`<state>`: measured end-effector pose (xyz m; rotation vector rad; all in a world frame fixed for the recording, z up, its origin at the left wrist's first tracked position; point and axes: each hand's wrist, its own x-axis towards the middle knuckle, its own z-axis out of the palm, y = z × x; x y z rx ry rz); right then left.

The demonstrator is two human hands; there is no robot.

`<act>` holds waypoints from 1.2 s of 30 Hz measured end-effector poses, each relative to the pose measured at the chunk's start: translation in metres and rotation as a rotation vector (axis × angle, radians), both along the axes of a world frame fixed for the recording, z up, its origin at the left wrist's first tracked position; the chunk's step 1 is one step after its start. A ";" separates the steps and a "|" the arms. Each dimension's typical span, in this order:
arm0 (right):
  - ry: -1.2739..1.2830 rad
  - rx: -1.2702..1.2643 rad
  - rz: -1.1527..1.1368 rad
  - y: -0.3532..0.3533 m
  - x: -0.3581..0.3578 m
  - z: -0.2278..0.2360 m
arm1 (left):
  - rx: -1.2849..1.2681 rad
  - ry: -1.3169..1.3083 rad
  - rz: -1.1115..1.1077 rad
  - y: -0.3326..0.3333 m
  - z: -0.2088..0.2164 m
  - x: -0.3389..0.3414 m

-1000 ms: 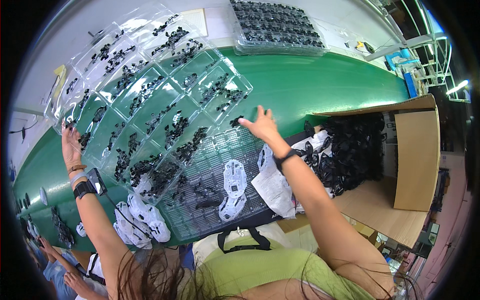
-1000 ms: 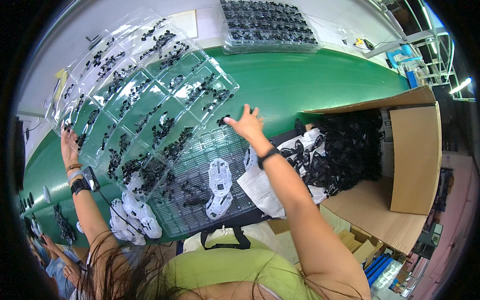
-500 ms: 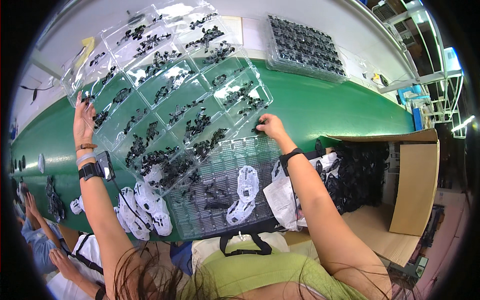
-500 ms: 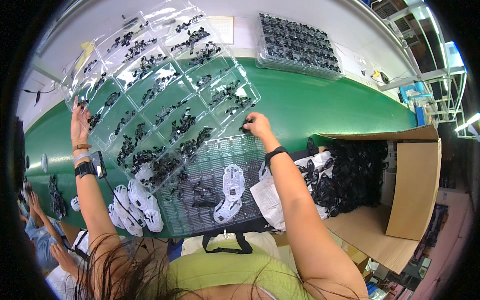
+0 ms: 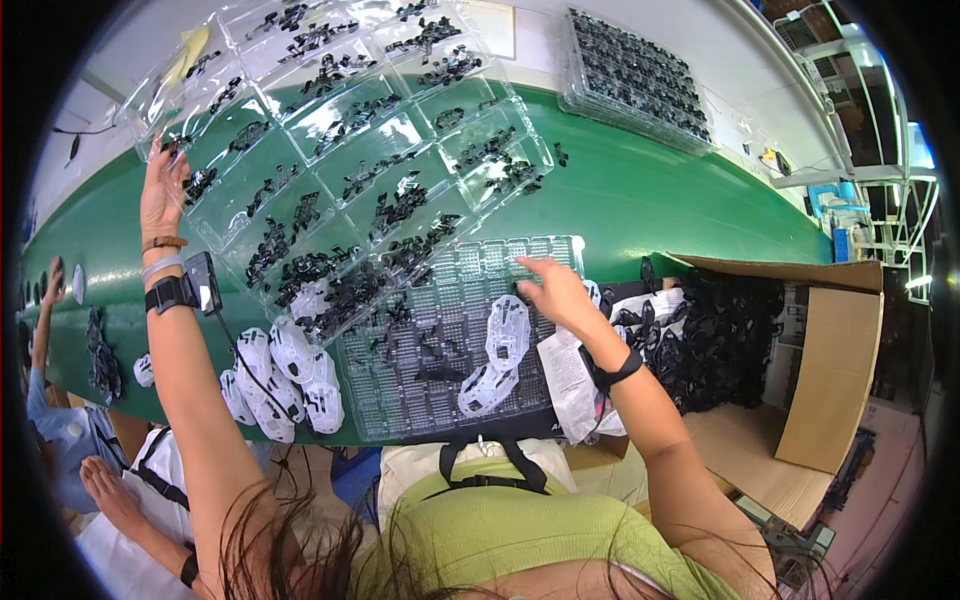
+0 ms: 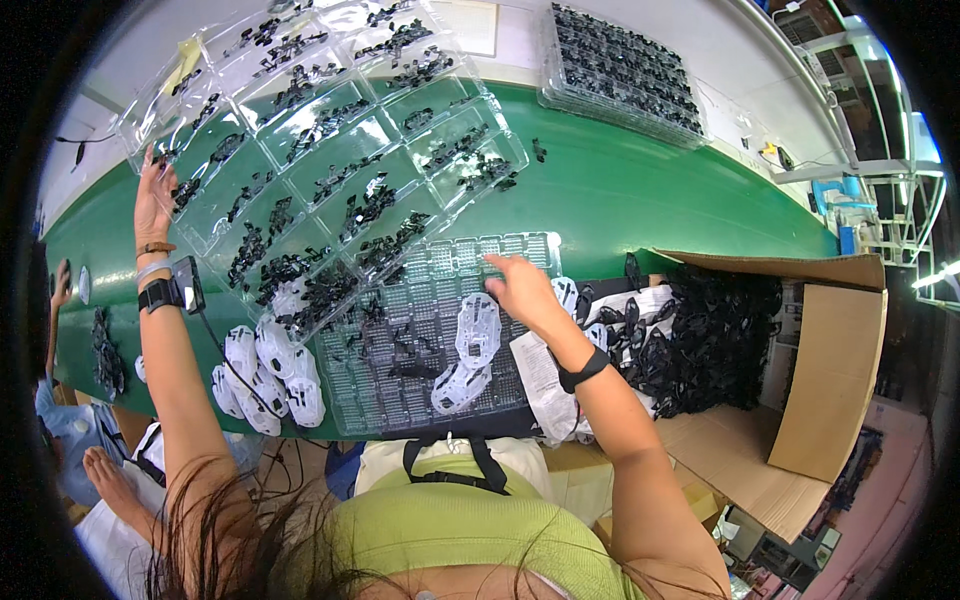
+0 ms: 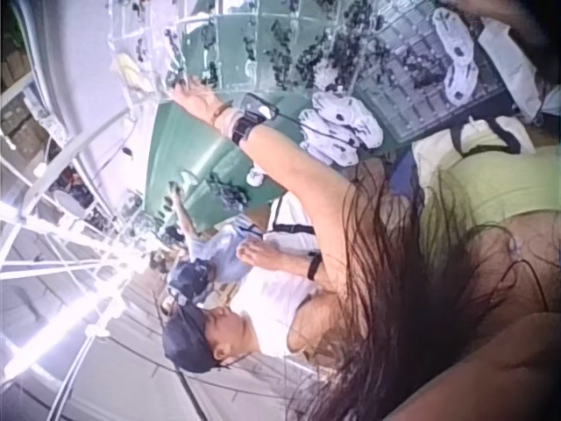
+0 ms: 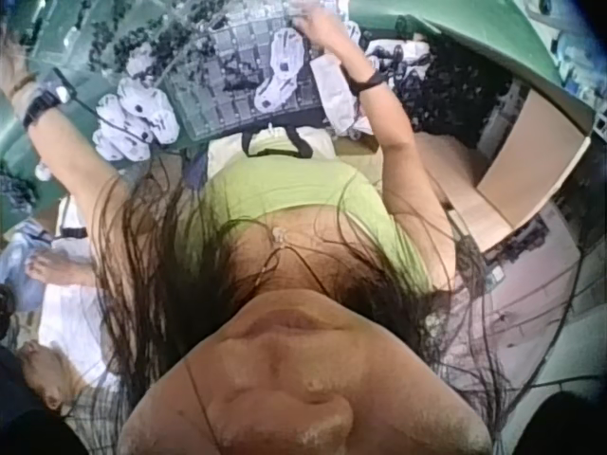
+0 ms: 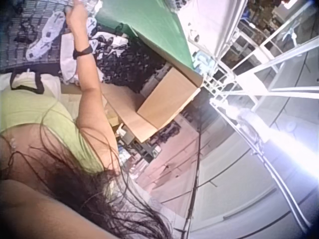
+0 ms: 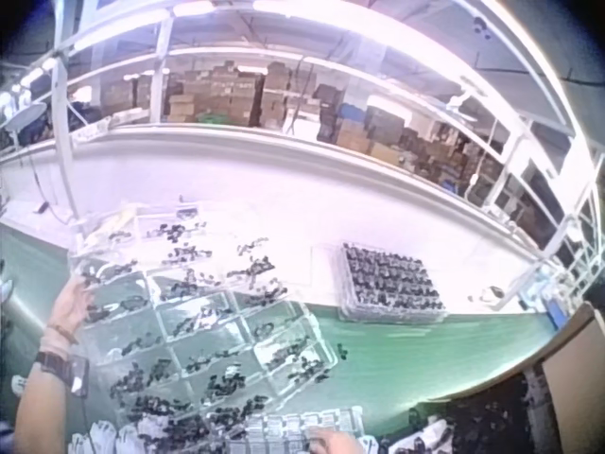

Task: The person is assembling computer mouse shells by inserting small black components into white plastic mouse housings at a factory workstation.

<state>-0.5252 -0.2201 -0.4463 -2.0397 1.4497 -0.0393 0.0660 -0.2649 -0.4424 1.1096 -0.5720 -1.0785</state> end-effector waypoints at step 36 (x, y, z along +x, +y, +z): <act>-0.009 0.089 -0.104 -0.019 0.038 0.002 | 0.169 -0.117 0.093 0.053 -0.037 0.085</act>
